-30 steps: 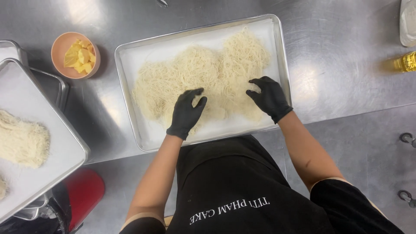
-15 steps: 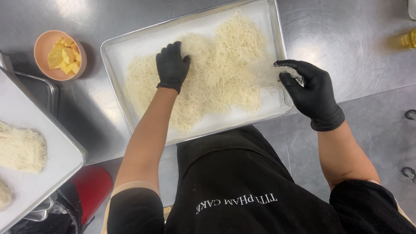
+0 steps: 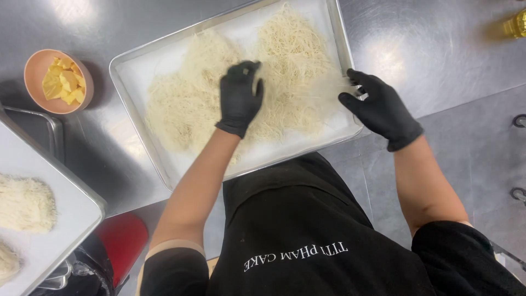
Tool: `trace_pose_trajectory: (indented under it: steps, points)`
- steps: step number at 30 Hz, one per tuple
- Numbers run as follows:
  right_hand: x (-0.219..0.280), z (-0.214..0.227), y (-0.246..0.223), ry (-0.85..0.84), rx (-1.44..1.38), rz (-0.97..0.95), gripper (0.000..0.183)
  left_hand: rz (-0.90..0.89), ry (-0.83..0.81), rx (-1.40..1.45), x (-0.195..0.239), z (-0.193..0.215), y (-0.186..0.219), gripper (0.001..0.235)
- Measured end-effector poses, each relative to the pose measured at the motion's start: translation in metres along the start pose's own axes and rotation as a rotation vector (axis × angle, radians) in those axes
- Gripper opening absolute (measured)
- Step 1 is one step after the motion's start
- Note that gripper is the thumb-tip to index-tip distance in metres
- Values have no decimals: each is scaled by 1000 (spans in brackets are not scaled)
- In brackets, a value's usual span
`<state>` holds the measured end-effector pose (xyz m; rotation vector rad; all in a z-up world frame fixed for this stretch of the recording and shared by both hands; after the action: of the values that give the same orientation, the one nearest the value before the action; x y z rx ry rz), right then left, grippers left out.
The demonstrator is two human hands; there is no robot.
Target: Manually separating and fluffing shredded phyllo (kataifi) dough on a metal baking tray.
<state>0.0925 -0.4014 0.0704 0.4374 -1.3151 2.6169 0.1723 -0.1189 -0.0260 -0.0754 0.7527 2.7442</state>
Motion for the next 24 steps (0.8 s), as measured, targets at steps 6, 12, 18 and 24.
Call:
trace_pose_trajectory:
  steps: [6,12,18,24]
  points:
    - [-17,-64,78,92,258,454,65,-161,-167,6,22,-57,90,52]
    - [-18,-84,114,166,455,308,24,-172,-286,-129,20,-90,79,39]
    - [-5,-56,102,306,195,255,21,-141,-49,128,25,3,75,33]
    - [-12,-66,117,242,229,322,19,45,91,199,59,45,34,31]
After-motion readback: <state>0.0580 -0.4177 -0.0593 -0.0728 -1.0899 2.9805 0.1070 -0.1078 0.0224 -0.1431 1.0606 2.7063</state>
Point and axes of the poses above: each hand's wrist, its own x-axis away from the middle knuckle, its own z-axis out of the back of the hand, y = z × x, the point moved 5 cm from there along -x, towards the middle knuckle, and after that the axes turned 8 degrees about z, right-handed, at the moved point
